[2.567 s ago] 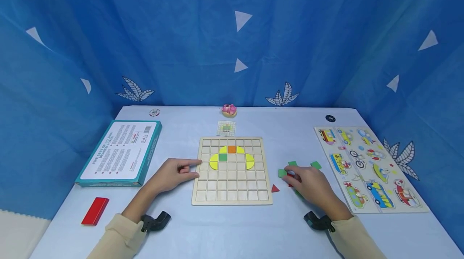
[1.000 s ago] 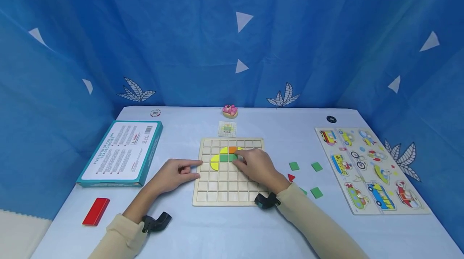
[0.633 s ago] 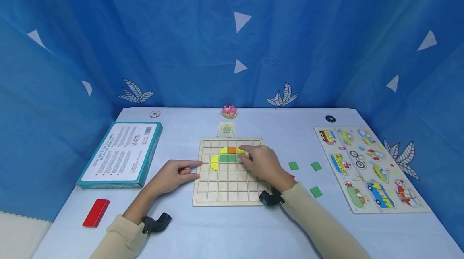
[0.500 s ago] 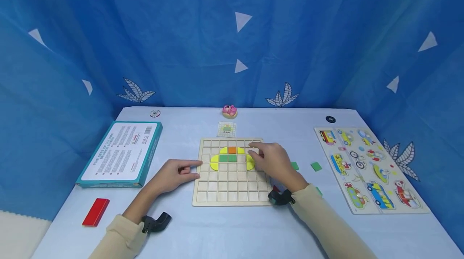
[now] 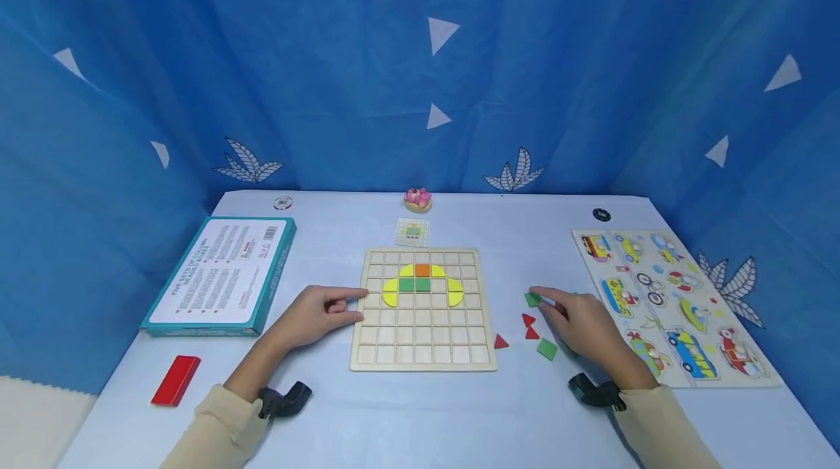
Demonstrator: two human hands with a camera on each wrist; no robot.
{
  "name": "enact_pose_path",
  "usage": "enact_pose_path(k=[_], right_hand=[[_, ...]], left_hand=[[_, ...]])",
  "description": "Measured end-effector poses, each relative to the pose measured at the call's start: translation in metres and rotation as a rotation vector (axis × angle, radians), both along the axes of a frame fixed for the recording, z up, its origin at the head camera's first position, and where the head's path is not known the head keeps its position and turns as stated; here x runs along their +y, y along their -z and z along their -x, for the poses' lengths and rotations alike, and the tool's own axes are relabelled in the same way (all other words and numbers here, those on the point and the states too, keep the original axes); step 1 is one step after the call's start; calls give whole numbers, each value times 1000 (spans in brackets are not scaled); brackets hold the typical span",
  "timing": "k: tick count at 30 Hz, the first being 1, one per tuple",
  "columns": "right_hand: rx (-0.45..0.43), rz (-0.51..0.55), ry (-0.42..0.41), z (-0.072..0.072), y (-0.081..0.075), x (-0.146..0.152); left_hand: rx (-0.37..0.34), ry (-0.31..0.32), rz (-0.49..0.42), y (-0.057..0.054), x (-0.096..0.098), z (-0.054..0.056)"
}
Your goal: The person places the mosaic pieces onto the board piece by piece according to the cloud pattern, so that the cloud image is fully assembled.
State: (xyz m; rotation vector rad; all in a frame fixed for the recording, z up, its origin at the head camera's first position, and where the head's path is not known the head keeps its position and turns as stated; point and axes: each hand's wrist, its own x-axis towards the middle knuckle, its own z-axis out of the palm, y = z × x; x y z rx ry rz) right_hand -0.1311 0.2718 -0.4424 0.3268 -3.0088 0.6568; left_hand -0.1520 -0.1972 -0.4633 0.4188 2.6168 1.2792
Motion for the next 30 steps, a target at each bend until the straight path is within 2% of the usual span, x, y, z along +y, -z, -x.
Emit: enact_pose_path(k=[14,30], right_hand=[[67,-4,36,-1,19,9],[84,-55,40,-3,19,5]], left_hand=[[22,2,-8,2,-1,0],[36,16,-11,3,-2,2]])
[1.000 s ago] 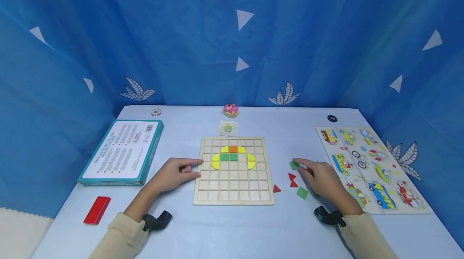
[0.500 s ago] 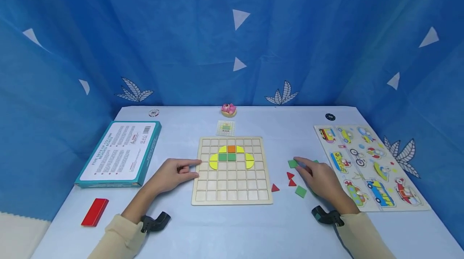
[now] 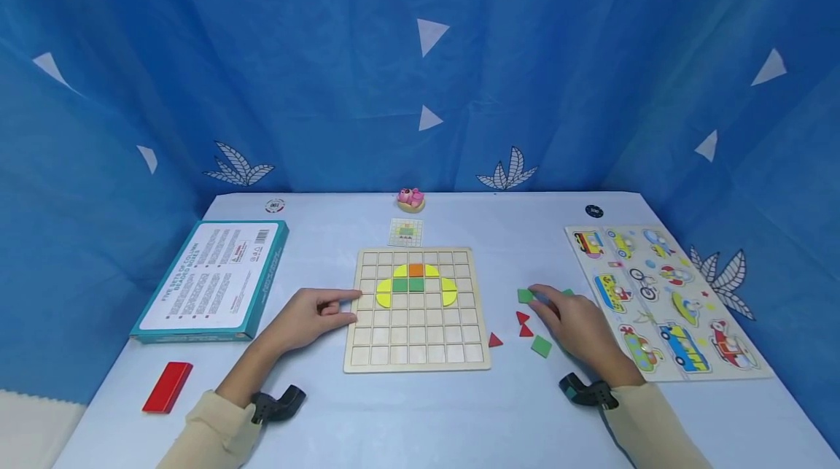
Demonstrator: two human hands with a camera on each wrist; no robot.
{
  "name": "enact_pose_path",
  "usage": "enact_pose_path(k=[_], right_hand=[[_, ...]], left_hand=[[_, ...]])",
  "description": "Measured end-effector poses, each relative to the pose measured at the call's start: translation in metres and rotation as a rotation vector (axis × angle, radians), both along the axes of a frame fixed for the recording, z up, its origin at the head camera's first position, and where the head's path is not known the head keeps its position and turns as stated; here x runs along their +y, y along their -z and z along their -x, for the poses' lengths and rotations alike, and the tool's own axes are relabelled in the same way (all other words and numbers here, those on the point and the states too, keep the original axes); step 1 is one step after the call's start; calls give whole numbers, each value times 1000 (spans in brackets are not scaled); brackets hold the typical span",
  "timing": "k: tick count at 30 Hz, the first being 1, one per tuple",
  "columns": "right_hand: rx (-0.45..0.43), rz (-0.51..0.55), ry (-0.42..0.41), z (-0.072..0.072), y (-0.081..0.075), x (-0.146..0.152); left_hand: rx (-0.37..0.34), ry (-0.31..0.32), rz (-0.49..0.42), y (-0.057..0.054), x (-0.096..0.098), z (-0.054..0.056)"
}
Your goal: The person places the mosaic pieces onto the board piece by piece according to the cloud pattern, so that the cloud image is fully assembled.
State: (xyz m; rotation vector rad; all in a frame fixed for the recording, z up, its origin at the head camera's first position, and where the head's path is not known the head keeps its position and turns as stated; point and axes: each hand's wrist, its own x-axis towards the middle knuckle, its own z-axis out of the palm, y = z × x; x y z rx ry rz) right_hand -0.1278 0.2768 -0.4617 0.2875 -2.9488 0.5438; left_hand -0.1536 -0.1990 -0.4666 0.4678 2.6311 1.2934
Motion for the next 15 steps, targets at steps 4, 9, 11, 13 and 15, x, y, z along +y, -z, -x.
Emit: enact_pose_path(k=[4,9,11,13,15], right_hand=[[-9,4,2,0,0,-1],[3,32,-13,2,-7,-4],[9,54,-25,3,-12,-10],[8,75,-37,6,-17,-19],[-4,90,-50,9,-23,-31]], left_hand=[[-4,0,-8,0,0,-1],[-5,2,-8,-1,2,-2],[-1,0,-5,-1,2,-2],[1,-4,-5,-1,2,-2],[3,-6,-2,-2,1,-2]])
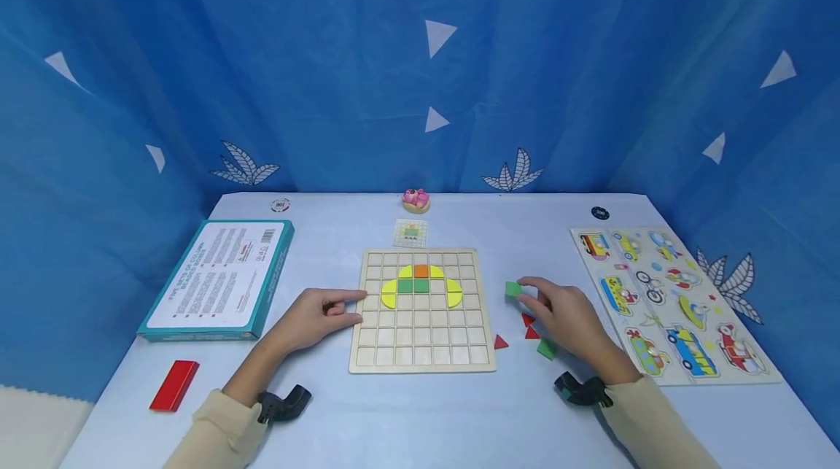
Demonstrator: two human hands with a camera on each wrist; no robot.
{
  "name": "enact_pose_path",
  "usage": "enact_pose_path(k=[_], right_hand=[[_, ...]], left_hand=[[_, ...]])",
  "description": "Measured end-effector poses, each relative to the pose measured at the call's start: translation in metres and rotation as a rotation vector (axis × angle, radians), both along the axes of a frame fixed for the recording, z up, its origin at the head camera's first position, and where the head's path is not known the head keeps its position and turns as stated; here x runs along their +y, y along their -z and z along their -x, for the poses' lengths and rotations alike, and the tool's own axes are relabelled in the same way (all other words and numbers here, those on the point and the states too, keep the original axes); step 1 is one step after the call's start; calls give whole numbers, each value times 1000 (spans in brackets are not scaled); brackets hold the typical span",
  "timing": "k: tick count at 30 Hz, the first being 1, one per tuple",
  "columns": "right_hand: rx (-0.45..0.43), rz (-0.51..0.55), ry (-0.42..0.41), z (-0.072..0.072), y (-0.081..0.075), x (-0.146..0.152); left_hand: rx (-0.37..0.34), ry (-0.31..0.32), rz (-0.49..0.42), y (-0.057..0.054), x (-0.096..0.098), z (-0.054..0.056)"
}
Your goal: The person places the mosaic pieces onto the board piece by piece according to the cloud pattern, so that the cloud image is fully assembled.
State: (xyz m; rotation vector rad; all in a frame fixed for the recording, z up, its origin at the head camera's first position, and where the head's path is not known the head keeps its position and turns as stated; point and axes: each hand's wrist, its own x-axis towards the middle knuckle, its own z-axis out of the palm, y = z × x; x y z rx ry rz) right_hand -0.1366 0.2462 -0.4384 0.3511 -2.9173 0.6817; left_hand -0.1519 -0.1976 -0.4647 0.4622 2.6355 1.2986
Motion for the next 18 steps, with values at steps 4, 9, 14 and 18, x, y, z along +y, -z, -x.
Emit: enact_pose_path(k=[4,9,14,18], right_hand=[[-30,29,-37,7,-9,-27],[-59,78,-93,18,-13,-59],[-69,87,-144,28,-7,-83],[-73,77,-151,31,1,-98]], left_hand=[[-5,-8,9,0,0,0],[-21,-14,9,1,0,-1],[-19,-10,2,0,0,-1],[-16,-7,7,-1,1,-1]])
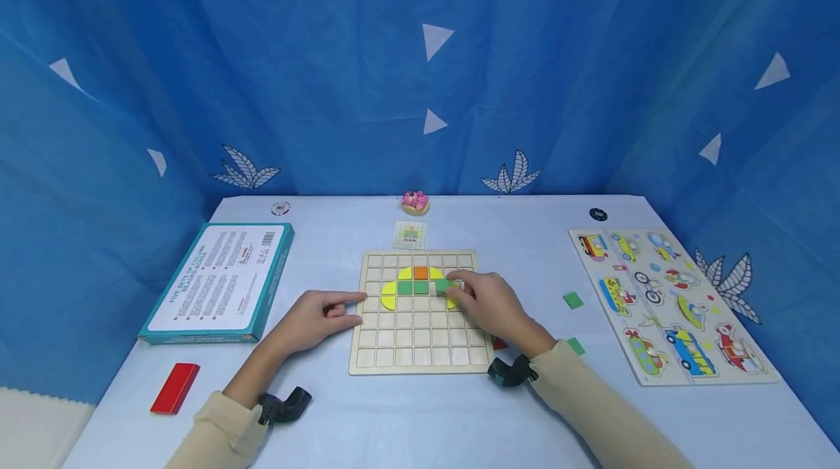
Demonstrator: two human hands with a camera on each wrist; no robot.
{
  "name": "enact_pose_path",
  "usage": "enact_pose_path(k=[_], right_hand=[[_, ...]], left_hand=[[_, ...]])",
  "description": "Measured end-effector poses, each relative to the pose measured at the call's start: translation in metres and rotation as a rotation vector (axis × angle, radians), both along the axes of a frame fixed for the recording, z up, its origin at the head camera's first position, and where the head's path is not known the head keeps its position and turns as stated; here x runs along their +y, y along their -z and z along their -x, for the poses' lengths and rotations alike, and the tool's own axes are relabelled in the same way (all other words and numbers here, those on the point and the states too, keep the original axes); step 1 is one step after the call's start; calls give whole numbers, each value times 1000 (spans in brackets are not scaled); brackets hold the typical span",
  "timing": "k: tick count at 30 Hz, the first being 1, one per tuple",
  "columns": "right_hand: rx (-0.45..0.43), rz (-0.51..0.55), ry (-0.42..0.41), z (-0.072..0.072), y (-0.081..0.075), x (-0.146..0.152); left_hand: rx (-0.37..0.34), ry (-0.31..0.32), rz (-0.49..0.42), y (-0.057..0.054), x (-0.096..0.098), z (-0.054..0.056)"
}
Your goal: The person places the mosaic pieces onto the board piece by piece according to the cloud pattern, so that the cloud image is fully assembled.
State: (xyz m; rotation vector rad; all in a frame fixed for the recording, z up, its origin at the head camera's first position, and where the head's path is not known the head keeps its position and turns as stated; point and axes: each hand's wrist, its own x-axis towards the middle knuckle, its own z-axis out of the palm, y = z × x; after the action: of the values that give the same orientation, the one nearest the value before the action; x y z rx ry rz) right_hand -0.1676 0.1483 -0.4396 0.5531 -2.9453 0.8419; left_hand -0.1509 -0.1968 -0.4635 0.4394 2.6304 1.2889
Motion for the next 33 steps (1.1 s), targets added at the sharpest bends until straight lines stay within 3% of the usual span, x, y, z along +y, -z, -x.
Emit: enact_pose_path(k=[8,23,29,33], right_hand=[[87,-101,-2,-2,10,-11],[136,-75,7,-1,14,-12],[96,15,62,1,3,-1],[122,82,108,0,-12,21]], left_hand=[[8,5,0,2,1,1],[-2,0,-1,0,1,1],[-5,-5,16,1,0,2],[0,-3,19,1,-1,2]])
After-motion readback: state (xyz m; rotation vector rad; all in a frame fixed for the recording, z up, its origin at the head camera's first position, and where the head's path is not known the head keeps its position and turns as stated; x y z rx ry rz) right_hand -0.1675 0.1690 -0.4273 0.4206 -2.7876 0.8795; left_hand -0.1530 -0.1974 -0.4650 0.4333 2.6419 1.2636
